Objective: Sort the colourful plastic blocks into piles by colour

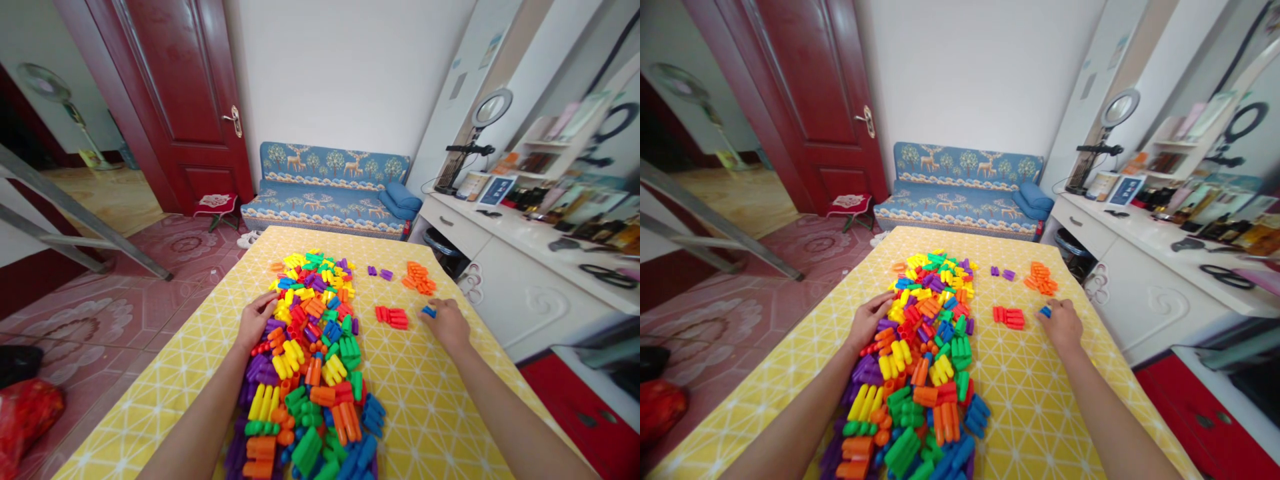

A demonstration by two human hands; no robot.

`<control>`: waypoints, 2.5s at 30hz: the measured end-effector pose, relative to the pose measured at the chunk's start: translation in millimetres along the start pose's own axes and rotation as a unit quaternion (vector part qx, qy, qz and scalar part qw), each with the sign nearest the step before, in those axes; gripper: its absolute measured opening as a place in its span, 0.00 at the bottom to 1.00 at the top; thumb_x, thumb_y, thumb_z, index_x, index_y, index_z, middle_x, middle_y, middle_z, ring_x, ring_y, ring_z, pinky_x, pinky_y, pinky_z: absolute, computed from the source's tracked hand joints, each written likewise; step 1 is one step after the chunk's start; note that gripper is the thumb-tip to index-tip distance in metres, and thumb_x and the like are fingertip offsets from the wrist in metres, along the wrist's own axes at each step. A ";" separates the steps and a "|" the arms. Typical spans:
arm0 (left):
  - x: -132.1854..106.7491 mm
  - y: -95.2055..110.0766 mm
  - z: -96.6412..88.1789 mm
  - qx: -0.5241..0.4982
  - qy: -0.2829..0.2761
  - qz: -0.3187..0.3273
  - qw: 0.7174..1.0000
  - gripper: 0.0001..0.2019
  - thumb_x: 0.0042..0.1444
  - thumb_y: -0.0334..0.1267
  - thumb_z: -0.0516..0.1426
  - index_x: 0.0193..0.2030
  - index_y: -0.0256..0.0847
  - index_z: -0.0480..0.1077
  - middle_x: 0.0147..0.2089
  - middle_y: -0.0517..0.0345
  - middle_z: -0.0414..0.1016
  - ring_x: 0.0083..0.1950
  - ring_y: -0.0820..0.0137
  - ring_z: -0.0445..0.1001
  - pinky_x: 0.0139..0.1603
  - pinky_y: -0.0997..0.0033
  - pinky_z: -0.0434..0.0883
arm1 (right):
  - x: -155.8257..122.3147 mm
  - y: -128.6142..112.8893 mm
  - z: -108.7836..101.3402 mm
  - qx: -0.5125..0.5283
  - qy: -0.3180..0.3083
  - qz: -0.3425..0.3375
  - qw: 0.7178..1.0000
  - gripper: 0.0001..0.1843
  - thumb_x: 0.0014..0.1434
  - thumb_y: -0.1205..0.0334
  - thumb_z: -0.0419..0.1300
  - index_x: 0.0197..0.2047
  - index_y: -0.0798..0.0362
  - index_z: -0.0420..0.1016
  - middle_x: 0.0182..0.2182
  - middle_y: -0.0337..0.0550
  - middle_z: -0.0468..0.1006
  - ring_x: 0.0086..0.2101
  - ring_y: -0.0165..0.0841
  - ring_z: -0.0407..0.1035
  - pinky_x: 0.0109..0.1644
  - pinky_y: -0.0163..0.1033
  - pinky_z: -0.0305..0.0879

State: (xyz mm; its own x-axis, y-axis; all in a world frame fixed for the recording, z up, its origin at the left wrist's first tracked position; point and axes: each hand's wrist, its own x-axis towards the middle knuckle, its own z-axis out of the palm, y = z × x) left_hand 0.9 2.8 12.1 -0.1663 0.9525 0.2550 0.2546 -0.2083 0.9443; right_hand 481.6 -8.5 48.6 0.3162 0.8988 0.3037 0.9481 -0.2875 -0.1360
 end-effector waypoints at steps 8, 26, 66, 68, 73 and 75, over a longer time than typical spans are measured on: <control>0.6 -3.1 -1.1 0.016 0.007 0.002 1.000 0.22 0.51 0.54 0.59 0.44 0.41 0.79 0.55 0.48 0.77 0.59 0.56 0.72 0.65 0.54 0.63 | -68.7 -101.6 -19.6 0.343 -0.057 -0.222 0.911 0.16 0.59 0.61 0.53 0.49 0.53 0.74 0.47 0.47 0.71 0.35 0.33 0.69 0.44 0.41 0.68; 0.9 -1.2 -1.3 0.012 0.001 0.004 1.000 0.20 0.52 0.52 0.59 0.42 0.40 0.80 0.55 0.47 0.77 0.59 0.57 0.72 0.66 0.54 0.62 | -98.6 -155.2 -0.4 0.443 -0.055 -0.169 0.878 0.06 0.50 0.65 0.62 0.33 0.52 0.68 0.37 0.43 0.71 0.39 0.36 0.69 0.41 0.40 0.69; 0.4 0.8 -1.2 0.013 0.005 0.002 1.000 0.20 0.51 0.52 0.59 0.41 0.38 0.80 0.53 0.47 0.78 0.58 0.57 0.73 0.65 0.56 0.63 | -108.5 -22.5 -37.2 0.278 -0.211 -0.222 0.910 0.05 0.47 0.68 0.56 0.30 0.50 0.69 0.40 0.44 0.74 0.44 0.38 0.68 0.50 0.43 0.64; 0.3 1.0 -1.0 0.008 0.006 0.001 1.000 0.20 0.51 0.52 0.59 0.41 0.38 0.80 0.52 0.47 0.78 0.58 0.57 0.73 0.65 0.56 0.63 | -109.9 -33.6 -38.1 0.310 -0.198 -0.230 0.901 0.06 0.50 0.67 0.56 0.33 0.50 0.71 0.44 0.45 0.74 0.48 0.38 0.67 0.53 0.44 0.63; 0.6 0.5 -0.9 0.010 0.006 0.001 1.000 0.19 0.51 0.52 0.59 0.41 0.39 0.80 0.52 0.48 0.78 0.57 0.57 0.73 0.65 0.55 0.63 | -117.6 -80.4 -32.2 0.361 -0.199 -0.262 0.872 0.14 0.51 0.69 0.57 0.42 0.50 0.74 0.45 0.44 0.74 0.46 0.37 0.69 0.54 0.43 0.64; 1.0 -0.3 -0.8 0.011 0.006 0.002 1.000 0.19 0.52 0.52 0.59 0.41 0.38 0.80 0.52 0.47 0.78 0.57 0.57 0.73 0.65 0.55 0.63 | -119.6 -100.1 -28.4 0.367 -0.214 -0.273 0.863 0.22 0.50 0.71 0.58 0.49 0.49 0.74 0.48 0.45 0.73 0.48 0.37 0.68 0.55 0.43 0.64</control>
State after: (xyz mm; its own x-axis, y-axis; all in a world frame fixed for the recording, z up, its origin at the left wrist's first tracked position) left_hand -0.2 3.6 12.3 -0.1762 0.9492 0.2607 0.2756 -0.2066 0.9388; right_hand 349.9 -96.6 52.6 -0.3612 0.9193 0.1565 0.6246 0.3631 -0.6914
